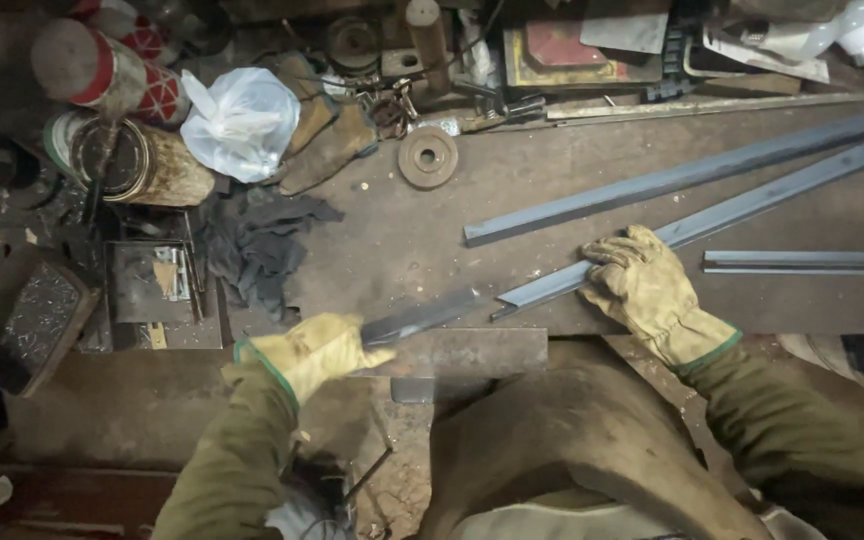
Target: The person aligns two cut metal square tubes on a workbench to form a right angle, then picks up a longer tube and fits it into the corner to form a T-shaped frame. They hold the assembly to check the fit and place it back on the bench.
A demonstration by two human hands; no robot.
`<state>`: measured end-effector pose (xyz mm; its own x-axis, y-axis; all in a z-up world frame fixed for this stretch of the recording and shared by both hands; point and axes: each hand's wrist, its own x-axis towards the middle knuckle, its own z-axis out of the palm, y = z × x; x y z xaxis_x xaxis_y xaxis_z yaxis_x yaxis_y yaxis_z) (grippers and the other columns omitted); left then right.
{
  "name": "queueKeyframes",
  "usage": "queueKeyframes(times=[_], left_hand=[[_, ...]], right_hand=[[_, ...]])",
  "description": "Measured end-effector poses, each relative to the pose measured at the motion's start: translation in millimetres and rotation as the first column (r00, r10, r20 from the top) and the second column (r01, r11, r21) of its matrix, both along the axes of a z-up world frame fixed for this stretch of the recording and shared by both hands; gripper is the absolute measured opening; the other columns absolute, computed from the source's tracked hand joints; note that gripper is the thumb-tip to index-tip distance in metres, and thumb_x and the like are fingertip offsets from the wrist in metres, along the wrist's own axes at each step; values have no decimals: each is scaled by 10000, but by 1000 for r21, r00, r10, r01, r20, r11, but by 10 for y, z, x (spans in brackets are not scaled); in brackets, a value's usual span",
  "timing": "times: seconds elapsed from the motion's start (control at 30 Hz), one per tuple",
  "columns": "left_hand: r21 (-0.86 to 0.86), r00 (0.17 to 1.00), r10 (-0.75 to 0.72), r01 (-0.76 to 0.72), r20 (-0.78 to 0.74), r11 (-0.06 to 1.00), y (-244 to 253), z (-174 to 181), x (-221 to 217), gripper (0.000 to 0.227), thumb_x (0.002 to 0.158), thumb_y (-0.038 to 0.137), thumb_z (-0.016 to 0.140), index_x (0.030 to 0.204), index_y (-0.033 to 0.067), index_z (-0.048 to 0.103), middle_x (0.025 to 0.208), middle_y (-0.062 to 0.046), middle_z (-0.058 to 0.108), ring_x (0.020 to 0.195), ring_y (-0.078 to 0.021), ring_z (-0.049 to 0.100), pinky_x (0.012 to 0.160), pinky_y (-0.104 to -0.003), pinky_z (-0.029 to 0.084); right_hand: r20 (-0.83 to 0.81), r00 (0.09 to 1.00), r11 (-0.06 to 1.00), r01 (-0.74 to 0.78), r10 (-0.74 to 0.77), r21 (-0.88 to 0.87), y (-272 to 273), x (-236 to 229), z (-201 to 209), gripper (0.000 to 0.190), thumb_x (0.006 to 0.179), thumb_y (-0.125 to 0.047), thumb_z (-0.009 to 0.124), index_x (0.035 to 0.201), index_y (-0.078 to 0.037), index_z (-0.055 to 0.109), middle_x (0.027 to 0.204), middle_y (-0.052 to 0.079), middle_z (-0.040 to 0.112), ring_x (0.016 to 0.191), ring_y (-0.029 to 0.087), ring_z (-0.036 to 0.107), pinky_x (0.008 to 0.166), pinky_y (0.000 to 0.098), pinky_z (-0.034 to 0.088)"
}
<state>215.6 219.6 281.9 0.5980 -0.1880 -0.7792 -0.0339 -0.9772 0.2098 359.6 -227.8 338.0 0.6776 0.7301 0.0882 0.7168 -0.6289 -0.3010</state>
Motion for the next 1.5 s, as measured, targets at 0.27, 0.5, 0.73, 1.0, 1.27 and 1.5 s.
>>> queueKeyframes(times=[0.27,0.5,0.73,1.0,1.27,1.5], left_hand=[[36,983,36,-30,-180,999,-417,460,555,570,938,621,572,1162,126,741,1014,-125,756,939,-313,720,924,-456,577],[-4,982,-167,167,-84,986,-189,-119,407,533,916,560,477,1265,226,701,998,-139,762,916,-361,735,942,-473,530],[2,989,55,-55,-138,998,-296,26,271,718,849,741,584,1071,85,772,993,-206,737,963,-409,707,866,-504,543],[-75,995,25,-33,-102,997,-410,-69,175,698,880,728,507,1046,100,763,954,-185,745,933,-411,702,840,-507,538],[-119,923,257,-301,-288,946,-455,-189,62,606,872,676,517,957,145,798,790,-83,746,783,-287,738,744,-456,589],[127,975,-218,223,-48,966,-310,-850,-257,535,987,538,544,1090,45,726,864,-143,718,739,-293,705,794,-493,557]], right_hand=[[28,1000,997,-2,4,-79,82,16,118,208,704,-219,820,822,-59,756,1190,102,744,1170,272,667,1087,459,455],[-4,1000,1000,-18,18,1,57,42,38,226,694,-205,831,840,-48,760,1181,113,742,1134,290,666,1054,461,460],[-13,999,999,-33,33,29,25,61,-7,272,641,-205,855,840,-52,749,1187,116,740,1128,295,666,1032,449,465],[-20,999,999,-26,27,34,24,73,-3,274,651,-193,860,858,-52,749,1193,110,738,1141,290,664,1049,461,461],[-70,998,990,-4,-6,-139,103,73,110,243,680,-202,853,848,-58,753,1213,84,741,1156,254,666,1044,432,461],[-16,999,999,-30,31,42,42,73,-48,228,666,-190,851,818,-68,734,1190,97,743,1134,269,676,1069,457,461]])
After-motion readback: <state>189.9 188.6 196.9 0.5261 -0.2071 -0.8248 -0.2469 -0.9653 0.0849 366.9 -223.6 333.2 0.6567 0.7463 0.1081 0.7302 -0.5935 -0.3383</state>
